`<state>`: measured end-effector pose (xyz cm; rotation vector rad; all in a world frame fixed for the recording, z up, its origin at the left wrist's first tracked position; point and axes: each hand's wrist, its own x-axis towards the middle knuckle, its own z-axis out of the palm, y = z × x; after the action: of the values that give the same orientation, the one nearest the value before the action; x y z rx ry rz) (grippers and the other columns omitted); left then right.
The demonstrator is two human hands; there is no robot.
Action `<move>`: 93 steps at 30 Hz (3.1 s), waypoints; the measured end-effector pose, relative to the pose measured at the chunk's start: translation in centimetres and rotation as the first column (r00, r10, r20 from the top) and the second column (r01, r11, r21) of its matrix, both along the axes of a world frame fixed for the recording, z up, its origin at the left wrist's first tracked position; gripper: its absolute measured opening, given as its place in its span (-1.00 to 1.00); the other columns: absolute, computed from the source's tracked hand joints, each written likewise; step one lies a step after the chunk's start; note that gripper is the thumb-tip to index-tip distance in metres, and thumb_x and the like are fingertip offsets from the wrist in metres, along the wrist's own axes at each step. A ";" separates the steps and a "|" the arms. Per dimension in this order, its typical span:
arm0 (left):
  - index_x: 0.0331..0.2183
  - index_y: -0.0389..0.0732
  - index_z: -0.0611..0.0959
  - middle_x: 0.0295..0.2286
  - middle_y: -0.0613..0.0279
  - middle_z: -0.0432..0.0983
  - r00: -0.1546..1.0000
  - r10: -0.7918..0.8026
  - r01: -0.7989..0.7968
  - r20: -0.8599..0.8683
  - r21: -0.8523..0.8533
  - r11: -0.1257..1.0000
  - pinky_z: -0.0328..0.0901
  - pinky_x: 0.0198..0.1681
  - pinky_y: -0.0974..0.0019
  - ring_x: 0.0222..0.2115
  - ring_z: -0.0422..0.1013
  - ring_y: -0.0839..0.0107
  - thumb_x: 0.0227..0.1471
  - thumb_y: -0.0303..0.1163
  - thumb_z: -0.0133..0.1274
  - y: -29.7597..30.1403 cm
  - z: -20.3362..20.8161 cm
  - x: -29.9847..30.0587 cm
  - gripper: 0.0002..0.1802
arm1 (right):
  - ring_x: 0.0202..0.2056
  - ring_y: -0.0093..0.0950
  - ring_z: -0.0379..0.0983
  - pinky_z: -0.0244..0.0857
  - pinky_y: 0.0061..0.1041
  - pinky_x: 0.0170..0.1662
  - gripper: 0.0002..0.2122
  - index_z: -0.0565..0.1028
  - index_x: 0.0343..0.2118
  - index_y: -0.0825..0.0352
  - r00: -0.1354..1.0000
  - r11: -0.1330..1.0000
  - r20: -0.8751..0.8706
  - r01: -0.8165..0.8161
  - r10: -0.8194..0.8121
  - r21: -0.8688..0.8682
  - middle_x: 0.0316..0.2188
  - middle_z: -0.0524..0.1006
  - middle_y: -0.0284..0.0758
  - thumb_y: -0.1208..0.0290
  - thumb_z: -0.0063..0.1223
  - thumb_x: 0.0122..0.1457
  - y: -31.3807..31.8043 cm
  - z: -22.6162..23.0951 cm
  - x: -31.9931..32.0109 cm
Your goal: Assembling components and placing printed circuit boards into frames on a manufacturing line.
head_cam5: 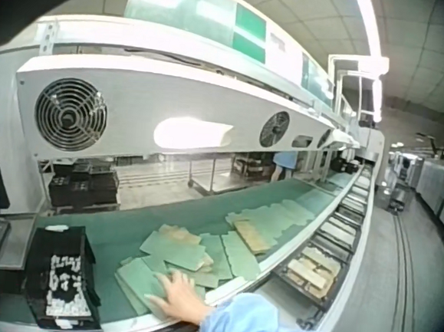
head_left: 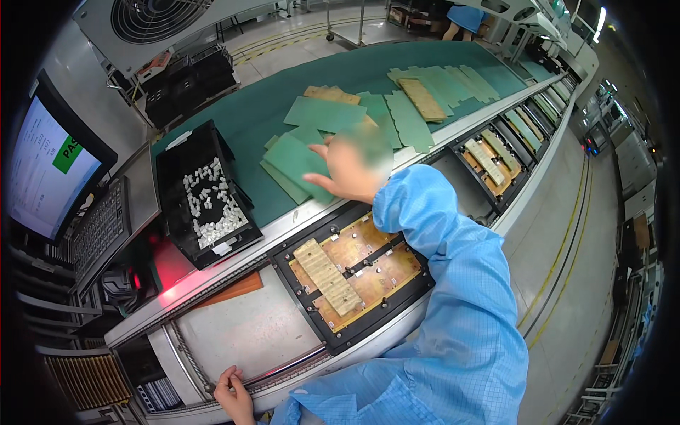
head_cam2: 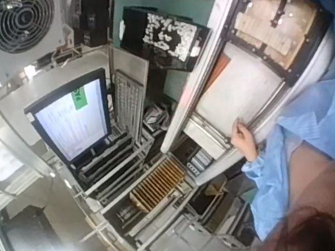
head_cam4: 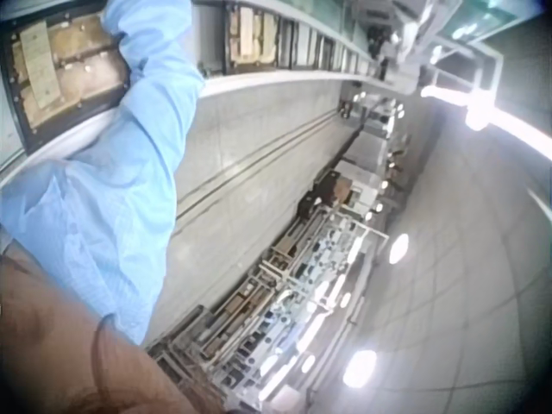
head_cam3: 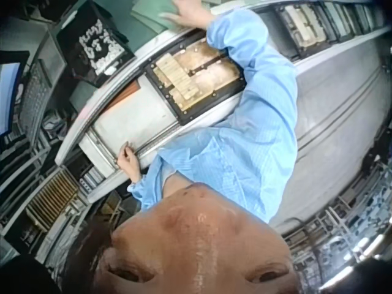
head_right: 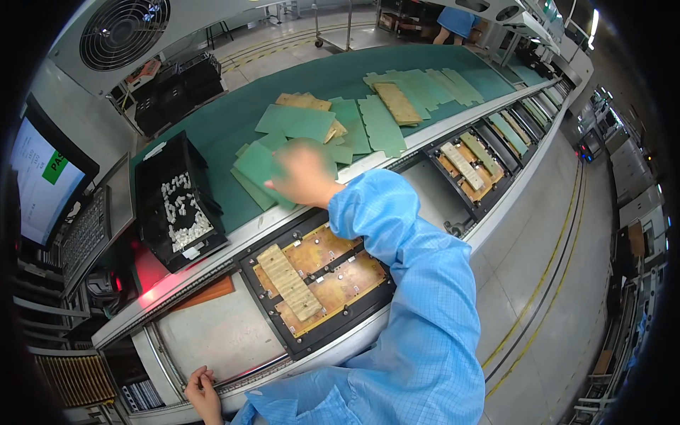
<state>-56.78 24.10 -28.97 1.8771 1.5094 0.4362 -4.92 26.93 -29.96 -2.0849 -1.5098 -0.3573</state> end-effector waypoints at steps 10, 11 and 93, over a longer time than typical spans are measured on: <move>-0.14 -0.32 0.67 -0.47 0.03 0.61 0.999 -0.020 0.019 0.029 0.033 0.999 0.38 -0.41 0.36 -0.49 0.50 0.39 0.17 -0.49 -0.01 -0.2 -0.4 -0.2 -0.74 | -0.01 -0.12 0.42 0.27 -0.21 0.06 -0.21 0.22 0.26 0.35 0.825 0.913 -0.390 0.365 -0.409 -0.184 0.03 0.42 -0.01 0.17 0.33 -0.02 1.5 0.6 11.6; -0.14 -0.31 0.67 -0.46 0.02 0.61 0.999 -0.029 0.027 0.037 0.061 0.998 0.38 -0.41 0.35 -0.50 0.50 0.38 0.17 -0.49 -0.01 -0.1 -0.5 -0.3 -0.74 | -0.04 -0.18 0.45 0.33 -0.28 0.01 -0.30 0.29 0.21 0.35 0.815 0.939 -0.477 0.334 -0.329 -0.079 -0.03 0.47 -0.06 0.35 0.34 -0.02 1.4 0.7 11.4; -0.14 -0.35 0.65 -0.36 0.04 0.65 0.963 -0.102 0.100 0.251 0.021 0.995 0.41 -0.25 0.38 -0.32 0.55 0.41 0.23 -0.48 -0.07 5.4 -7.8 -9.3 -0.74 | 0.17 0.02 0.28 0.04 -0.08 0.31 -0.66 0.47 -0.01 0.46 0.852 0.961 -0.512 -0.220 0.106 -0.168 0.02 0.47 0.00 0.32 0.07 0.26 -13.3 -3.7 -30.4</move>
<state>-66.12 29.50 -36.74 1.8180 1.2402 0.6096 -35.37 13.60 -33.64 -1.9784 -1.4321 0.4132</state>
